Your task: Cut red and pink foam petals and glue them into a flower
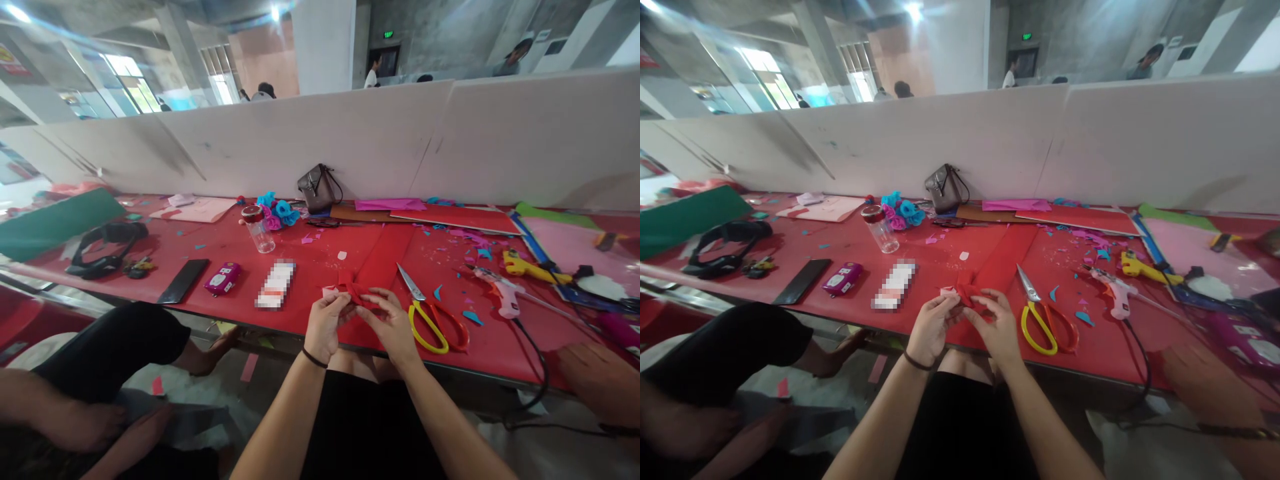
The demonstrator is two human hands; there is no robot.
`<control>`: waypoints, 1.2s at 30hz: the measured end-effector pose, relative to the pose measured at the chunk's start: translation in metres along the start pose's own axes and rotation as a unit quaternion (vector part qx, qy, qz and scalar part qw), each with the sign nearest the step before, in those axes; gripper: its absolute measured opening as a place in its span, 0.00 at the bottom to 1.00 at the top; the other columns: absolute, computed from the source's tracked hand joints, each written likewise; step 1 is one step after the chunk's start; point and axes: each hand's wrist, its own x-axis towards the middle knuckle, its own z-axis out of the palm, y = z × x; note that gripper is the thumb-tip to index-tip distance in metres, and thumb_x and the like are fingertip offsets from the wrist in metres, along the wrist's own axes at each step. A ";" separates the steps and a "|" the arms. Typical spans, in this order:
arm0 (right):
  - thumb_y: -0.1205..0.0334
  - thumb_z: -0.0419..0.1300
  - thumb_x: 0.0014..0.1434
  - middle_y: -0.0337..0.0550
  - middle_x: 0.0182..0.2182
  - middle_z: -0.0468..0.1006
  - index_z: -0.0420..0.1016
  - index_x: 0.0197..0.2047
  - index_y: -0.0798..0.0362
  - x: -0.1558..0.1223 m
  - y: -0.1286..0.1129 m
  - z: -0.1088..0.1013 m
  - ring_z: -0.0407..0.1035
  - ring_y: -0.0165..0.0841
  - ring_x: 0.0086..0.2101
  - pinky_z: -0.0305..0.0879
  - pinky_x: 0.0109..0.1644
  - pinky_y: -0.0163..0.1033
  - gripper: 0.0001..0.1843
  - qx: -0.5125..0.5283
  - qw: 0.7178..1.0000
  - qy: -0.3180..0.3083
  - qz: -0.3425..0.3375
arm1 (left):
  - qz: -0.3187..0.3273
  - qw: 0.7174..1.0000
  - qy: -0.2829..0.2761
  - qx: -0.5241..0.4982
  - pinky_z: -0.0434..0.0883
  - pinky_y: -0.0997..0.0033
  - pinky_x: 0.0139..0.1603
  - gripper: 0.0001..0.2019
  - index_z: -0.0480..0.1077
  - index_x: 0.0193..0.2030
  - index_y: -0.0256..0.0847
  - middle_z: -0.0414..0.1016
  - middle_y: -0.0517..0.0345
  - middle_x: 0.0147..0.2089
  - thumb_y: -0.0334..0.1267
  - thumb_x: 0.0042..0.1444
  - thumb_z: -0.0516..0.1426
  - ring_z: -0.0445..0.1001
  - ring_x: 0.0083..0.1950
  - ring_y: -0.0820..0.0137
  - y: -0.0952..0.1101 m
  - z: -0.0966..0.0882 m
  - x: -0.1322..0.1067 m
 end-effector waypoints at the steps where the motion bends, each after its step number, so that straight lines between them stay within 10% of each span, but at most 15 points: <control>1: 0.53 0.66 0.50 0.46 0.42 0.77 0.81 0.36 0.49 -0.001 -0.002 -0.001 0.73 0.40 0.42 0.71 0.45 0.44 0.11 -0.015 1.000 -0.006 -0.016 | 0.006 1.000 -0.001 0.001 0.75 0.68 0.40 0.14 0.75 0.27 0.32 0.77 0.55 0.27 0.39 0.35 0.70 0.76 0.30 0.71 0.000 0.000 -0.001; 10: 0.57 0.60 0.56 0.45 0.37 0.82 0.81 0.37 0.52 -0.006 -0.002 0.001 0.75 0.38 0.38 0.72 0.46 0.44 0.10 0.015 1.000 -0.020 0.007 | 0.078 0.992 0.006 0.097 0.74 0.66 0.44 0.12 0.78 0.30 0.33 0.80 0.52 0.30 0.37 0.37 0.69 0.77 0.32 0.69 -0.009 -0.002 0.000; 21: 0.60 0.59 0.55 0.45 0.32 0.82 0.80 0.34 0.51 -0.007 -0.013 0.003 0.76 0.38 0.34 0.73 0.41 0.42 0.09 -0.076 0.994 -0.002 -0.079 | 0.240 0.902 0.048 0.356 0.75 0.73 0.39 0.06 0.79 0.32 0.40 0.82 0.56 0.32 0.30 0.47 0.61 0.79 0.34 0.69 -0.005 0.000 -0.007; 36: 0.58 0.60 0.54 0.45 0.33 0.83 0.80 0.34 0.52 -0.005 -0.009 0.006 0.76 0.39 0.34 0.72 0.43 0.43 0.09 -0.085 0.995 -0.020 -0.044 | 0.253 0.879 0.035 0.402 0.74 0.75 0.38 0.07 0.79 0.32 0.40 0.82 0.58 0.32 0.30 0.50 0.59 0.78 0.33 0.71 -0.003 -0.008 -0.005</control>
